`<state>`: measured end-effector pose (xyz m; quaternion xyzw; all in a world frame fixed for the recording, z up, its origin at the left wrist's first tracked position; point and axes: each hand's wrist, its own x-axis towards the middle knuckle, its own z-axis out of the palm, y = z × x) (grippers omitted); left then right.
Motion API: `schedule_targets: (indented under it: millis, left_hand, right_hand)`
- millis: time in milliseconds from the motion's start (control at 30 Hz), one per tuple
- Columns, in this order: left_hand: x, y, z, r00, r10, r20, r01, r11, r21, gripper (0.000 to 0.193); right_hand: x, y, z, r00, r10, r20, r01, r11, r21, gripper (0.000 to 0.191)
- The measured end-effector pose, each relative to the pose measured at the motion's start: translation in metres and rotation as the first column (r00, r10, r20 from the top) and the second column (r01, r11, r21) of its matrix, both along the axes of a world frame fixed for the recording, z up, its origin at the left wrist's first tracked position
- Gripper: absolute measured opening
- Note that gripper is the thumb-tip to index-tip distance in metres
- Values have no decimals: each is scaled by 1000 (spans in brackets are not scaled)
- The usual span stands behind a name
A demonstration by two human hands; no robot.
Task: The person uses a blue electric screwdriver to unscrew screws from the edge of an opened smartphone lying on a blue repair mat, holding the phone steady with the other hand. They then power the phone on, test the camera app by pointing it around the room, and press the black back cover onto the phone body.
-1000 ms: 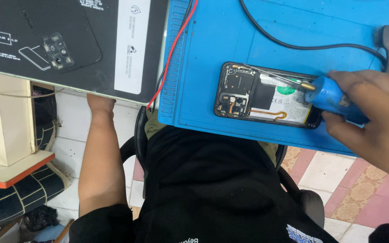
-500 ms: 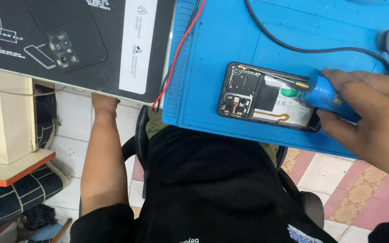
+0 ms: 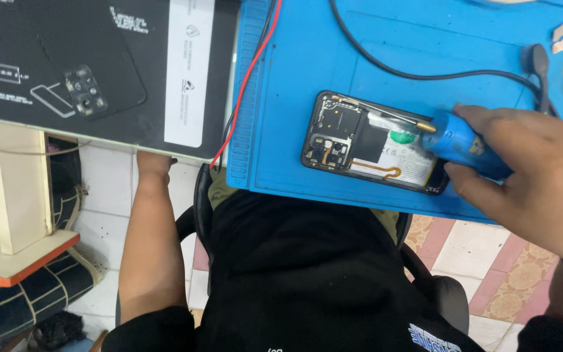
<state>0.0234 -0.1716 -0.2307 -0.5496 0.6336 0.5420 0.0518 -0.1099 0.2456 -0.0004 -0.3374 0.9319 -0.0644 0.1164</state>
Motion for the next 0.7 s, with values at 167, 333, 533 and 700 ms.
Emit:
schedule_targets:
  millis: [167, 333, 533, 700]
  left_hand:
    - [-12, 19, 15, 977, -32, -209, 50, 995, 85, 44]
    - [-15, 44, 16, 895, -189, -403, 180, 982, -60, 50]
    - [6, 76, 6, 770, -602, -211, 460, 753, -470, 48]
    - [6, 79, 15, 852, -138, -506, 77, 987, -141, 44]
  right_hand:
    - [-6, 20, 8, 921, -242, 303, 358, 834, -419, 48]
    - [-28, 55, 9, 830, -278, 483, 541, 608, -581, 33]
    - [-52, 95, 4, 751, -598, 281, 618, 486, -618, 35]
    - [-62, 115, -7, 770, -630, 101, 565, 598, -569, 33]
